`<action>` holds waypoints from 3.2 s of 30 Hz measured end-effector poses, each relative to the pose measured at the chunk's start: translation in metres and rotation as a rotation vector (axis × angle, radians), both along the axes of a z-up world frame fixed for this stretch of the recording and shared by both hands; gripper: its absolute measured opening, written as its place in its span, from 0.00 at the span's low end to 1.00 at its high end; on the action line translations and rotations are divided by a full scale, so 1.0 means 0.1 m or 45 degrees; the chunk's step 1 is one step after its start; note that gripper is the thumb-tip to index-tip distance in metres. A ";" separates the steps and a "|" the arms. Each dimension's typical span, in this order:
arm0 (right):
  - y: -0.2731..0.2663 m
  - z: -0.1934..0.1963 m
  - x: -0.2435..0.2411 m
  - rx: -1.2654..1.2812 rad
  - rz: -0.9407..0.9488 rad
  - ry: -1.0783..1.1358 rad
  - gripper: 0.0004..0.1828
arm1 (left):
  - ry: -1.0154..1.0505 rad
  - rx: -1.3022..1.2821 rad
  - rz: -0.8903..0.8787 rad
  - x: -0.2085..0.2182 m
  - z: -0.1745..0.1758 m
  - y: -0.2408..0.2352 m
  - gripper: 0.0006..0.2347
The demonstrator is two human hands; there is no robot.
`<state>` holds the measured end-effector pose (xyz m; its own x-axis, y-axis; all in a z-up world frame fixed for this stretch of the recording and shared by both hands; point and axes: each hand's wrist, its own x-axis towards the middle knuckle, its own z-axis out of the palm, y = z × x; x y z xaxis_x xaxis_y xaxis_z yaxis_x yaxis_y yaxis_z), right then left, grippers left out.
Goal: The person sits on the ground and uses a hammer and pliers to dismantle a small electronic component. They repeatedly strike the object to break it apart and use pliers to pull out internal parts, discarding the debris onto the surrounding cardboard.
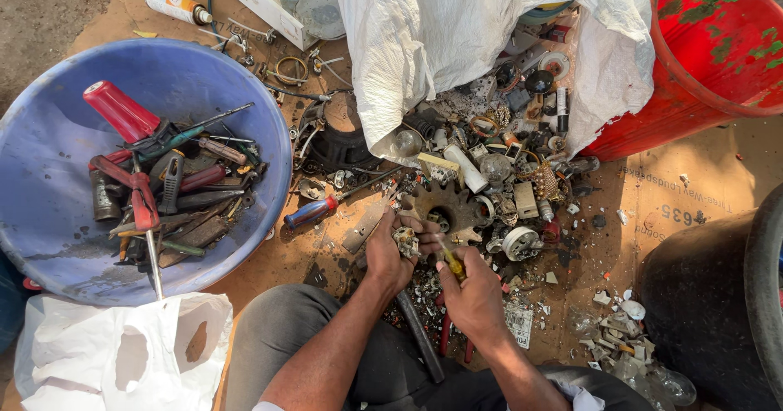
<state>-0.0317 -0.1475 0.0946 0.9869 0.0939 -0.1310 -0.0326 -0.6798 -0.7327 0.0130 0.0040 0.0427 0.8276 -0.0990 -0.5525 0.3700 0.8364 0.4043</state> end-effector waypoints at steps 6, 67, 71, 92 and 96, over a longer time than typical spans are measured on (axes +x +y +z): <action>0.08 -0.07 0.02 0.310 0.135 -0.262 0.17 | -0.101 0.071 -0.223 -0.07 -0.04 -0.09 0.25; -0.08 -0.47 0.03 2.006 -0.216 0.625 0.11 | 0.111 -0.490 0.007 -0.10 -0.27 -0.16 0.14; -0.15 -0.54 0.03 1.997 -0.295 0.670 0.10 | 0.088 -0.280 0.003 -0.09 -0.39 -0.15 0.15; -0.78 -0.41 -0.86 1.691 -1.124 0.521 0.10 | 0.304 0.083 -0.104 -0.37 -0.34 0.02 0.09; -0.67 -0.58 -0.91 1.586 -1.050 0.576 0.10 | 0.364 0.211 -0.007 -0.33 -0.32 0.08 0.06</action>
